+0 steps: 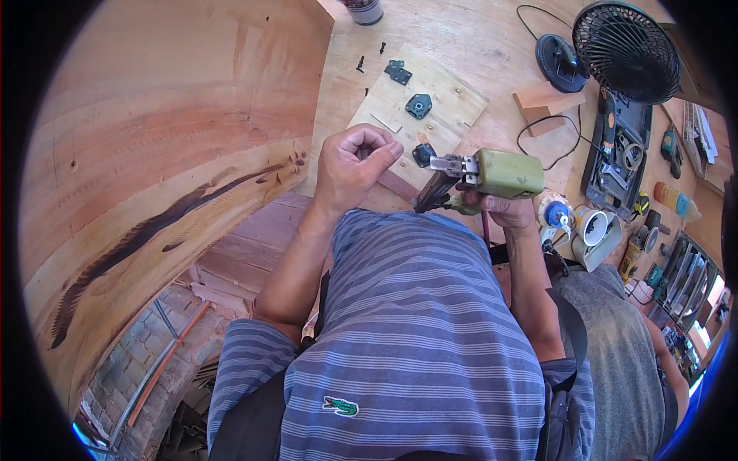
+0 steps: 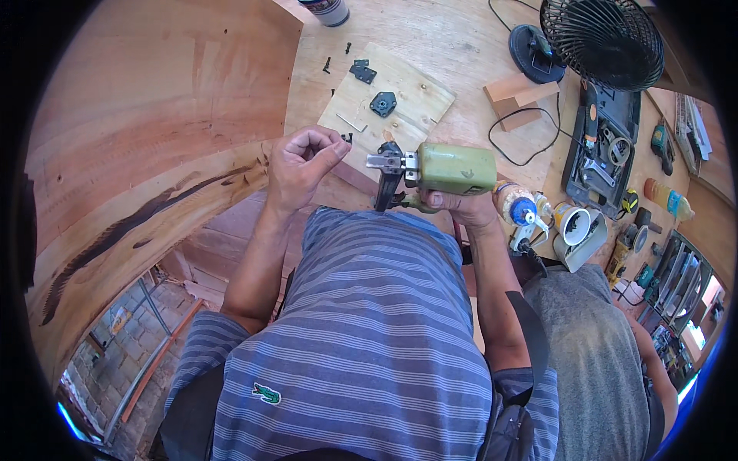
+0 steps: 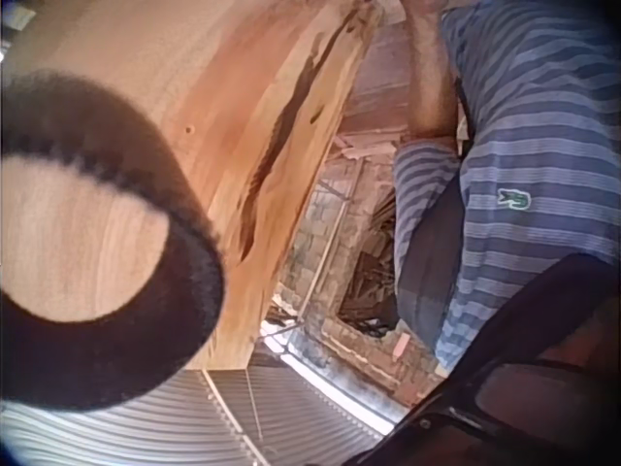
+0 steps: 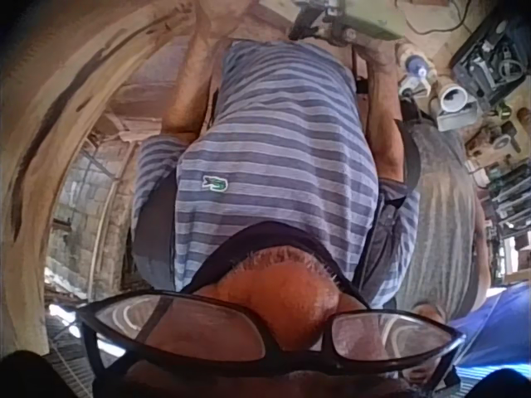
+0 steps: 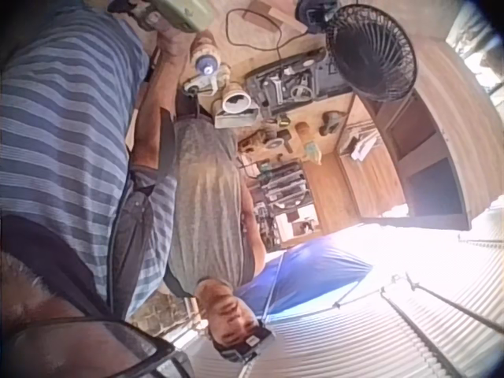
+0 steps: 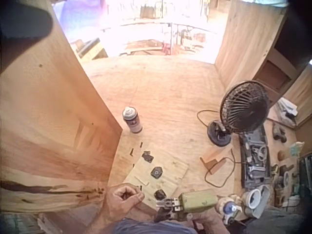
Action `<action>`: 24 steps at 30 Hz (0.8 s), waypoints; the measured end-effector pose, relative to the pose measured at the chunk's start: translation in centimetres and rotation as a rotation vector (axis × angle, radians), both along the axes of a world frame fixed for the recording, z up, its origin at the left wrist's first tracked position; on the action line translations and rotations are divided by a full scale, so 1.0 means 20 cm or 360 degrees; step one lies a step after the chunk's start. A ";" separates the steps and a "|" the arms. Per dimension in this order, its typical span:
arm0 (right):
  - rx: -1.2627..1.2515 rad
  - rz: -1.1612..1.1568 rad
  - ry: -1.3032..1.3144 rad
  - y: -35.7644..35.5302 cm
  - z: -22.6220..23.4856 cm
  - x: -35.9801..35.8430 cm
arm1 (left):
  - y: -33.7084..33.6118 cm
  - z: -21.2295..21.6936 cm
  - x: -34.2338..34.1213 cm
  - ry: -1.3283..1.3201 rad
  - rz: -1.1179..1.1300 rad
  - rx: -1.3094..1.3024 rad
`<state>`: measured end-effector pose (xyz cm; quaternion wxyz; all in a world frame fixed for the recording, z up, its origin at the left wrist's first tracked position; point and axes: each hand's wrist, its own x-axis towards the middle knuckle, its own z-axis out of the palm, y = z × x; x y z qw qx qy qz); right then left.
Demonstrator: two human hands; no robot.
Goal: The person walks through a cluttered workshop carrying a spray can, then sits at a workbench to service a nail gun. They spray lubricant into the tool's mechanism, insert a strip of nails, and repeatedly test-fire the nail gun into a wooden board while adjusting internal components.
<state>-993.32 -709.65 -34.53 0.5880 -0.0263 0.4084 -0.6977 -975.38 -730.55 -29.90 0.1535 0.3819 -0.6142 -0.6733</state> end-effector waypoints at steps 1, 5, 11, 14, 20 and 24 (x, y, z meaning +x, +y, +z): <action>-0.0033 0.0041 -0.0017 0.00 0.00 -0.01 | 0.00 -0.01 0.00 0.0010 -0.0007 -0.0016; -0.0084 0.0062 0.0024 0.00 -0.01 -0.03 | -0.01 -0.06 0.02 0.0026 -0.0049 -0.0098; -0.0050 0.0052 0.0075 0.01 0.03 -0.03 | -0.06 -0.14 0.01 -0.0220 0.0153 -0.0352; -0.0044 0.0093 0.0090 0.04 0.00 -0.04 | -0.14 -0.23 0.03 -0.0412 0.0172 -0.0454; 0.0041 -0.0017 0.0088 0.07 0.00 -0.01 | -0.25 -0.38 0.01 -0.0498 0.0201 -0.0650; 0.0077 0.0009 0.0128 0.09 -0.02 -0.01 | -0.31 -0.41 -0.02 -0.0573 0.0248 -0.0721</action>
